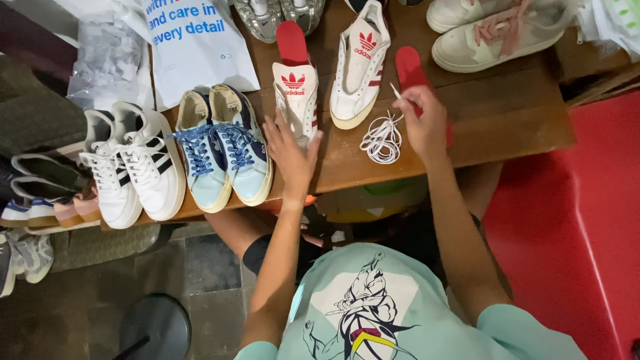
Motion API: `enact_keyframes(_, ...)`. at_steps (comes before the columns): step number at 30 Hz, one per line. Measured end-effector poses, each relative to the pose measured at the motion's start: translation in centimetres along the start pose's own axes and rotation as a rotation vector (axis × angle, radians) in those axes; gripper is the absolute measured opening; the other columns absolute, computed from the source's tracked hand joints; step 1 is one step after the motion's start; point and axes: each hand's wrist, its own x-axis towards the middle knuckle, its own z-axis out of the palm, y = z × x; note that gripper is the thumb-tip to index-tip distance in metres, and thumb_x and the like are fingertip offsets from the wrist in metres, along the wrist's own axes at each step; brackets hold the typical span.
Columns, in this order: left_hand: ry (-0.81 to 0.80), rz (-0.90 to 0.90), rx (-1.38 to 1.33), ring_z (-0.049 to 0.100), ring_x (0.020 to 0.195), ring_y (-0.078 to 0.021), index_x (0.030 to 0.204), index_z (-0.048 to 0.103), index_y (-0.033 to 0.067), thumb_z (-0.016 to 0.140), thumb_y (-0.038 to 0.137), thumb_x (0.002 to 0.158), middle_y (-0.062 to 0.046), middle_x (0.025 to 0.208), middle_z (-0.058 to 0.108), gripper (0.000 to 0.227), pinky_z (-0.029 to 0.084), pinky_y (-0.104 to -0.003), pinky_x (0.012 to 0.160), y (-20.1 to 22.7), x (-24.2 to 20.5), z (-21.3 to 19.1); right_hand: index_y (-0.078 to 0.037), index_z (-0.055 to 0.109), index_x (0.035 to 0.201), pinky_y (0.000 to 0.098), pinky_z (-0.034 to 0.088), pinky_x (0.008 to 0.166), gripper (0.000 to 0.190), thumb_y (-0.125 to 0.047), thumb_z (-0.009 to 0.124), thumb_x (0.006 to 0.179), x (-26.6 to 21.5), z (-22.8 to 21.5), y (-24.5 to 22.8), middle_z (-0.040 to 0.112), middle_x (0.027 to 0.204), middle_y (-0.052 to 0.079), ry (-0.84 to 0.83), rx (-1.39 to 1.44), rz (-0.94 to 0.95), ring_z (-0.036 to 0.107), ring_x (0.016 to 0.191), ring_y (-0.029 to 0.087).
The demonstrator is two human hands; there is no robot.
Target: The person removes the red insoles from a pair of white Adidas sneakers and places them on the table. They then remove the old white shoelaces from the shoes and replace them with new white shoelaces, threading them through the eyelets.
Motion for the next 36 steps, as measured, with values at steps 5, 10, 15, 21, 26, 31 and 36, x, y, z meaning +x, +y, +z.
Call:
enact_keyframes(5,0.012,0.342,-0.426,0.041,0.148,-0.0346,0.153,0.044,0.0116,0.063,0.032,0.106,-0.016,0.156,0.045,0.055,0.036,-0.057,0.123,7.3,1.1,-4.3,0.001,0.063,0.112,0.0311,0.056,0.087,0.005,0.0,0.062,0.107,3.9,-1.6,-8.4,0.073,0.095,0.015,-0.156,0.161,-0.256,0.074,0.095,0.024)
enact_keyframes(10,-0.155,0.451,-0.665,0.054,0.146,-0.0255,0.146,0.054,0.0221,0.058,0.032,0.111,-0.005,0.154,0.056,0.037,0.044,-0.051,0.128,12.9,3.4,-7.0,0.004,0.066,0.109,0.028,0.057,0.083,0.01,0.011,0.066,0.102,6.0,0.0,-15.4,0.071,0.099,0.013,-0.327,0.301,-0.357,0.07,0.09,0.02)
enact_keyframes(15,-0.031,0.361,-0.785,0.067,0.124,-0.0213,0.123,0.071,0.0069,0.058,0.016,0.107,-0.011,0.127,0.072,0.022,0.052,-0.035,0.114,15.0,4.0,-9.3,0.0,0.063,0.108,0.0276,0.051,0.087,0.005,0.001,0.066,0.104,6.2,1.0,-16.4,0.068,0.101,0.008,-0.304,0.358,-0.289,0.063,0.094,0.017)
enact_keyframes(21,0.013,0.287,-0.77,0.069,0.12,-0.0224,0.113,0.075,0.007,0.058,0.02,0.105,-0.012,0.12,0.074,0.023,0.053,-0.035,0.11,13.3,3.8,-8.9,-0.001,0.067,0.11,0.0281,0.051,0.08,0.007,-0.003,0.062,0.107,5.8,1.0,-16.4,0.067,0.089,0.007,-0.435,0.306,-0.276,0.064,0.082,0.014)
enact_keyframes(26,0.013,0.247,-0.829,0.071,0.109,-0.0203,0.104,0.077,0.0105,0.057,0.024,0.105,-0.01,0.113,0.076,0.023,0.057,-0.036,0.101,12.3,3.5,-9.7,-0.004,0.07,0.1,0.0248,0.049,0.076,0.011,-0.009,0.063,0.106,5.9,0.9,-15.1,0.067,0.08,0.002,-0.576,0.27,-0.17,0.062,0.077,0.01)
enact_keyframes(31,0.112,0.07,-0.915,0.072,0.114,-0.0229,0.093,0.075,0.0128,0.056,0.026,0.104,-0.011,0.112,0.077,0.025,0.054,-0.044,0.112,9.6,4.4,-11.7,-0.004,0.073,0.109,0.0248,0.051,0.075,0.012,-0.012,0.067,0.101,5.2,0.2,-12.0,0.073,0.093,0.005,-0.667,0.166,-0.072,0.065,0.082,0.012)
enact_keyframes(36,0.354,-0.026,-0.91,0.06,0.074,-0.0103,0.098,0.076,0.0125,0.058,0.028,0.104,-0.008,0.098,0.076,0.024,0.049,-0.026,0.079,5.9,6.0,-15.5,-0.005,0.072,0.097,0.0334,0.047,0.076,0.012,-0.01,0.064,0.103,4.7,-1.6,-7.8,0.073,0.076,0.008,-0.722,0.19,-0.103,0.06,0.072,0.017)
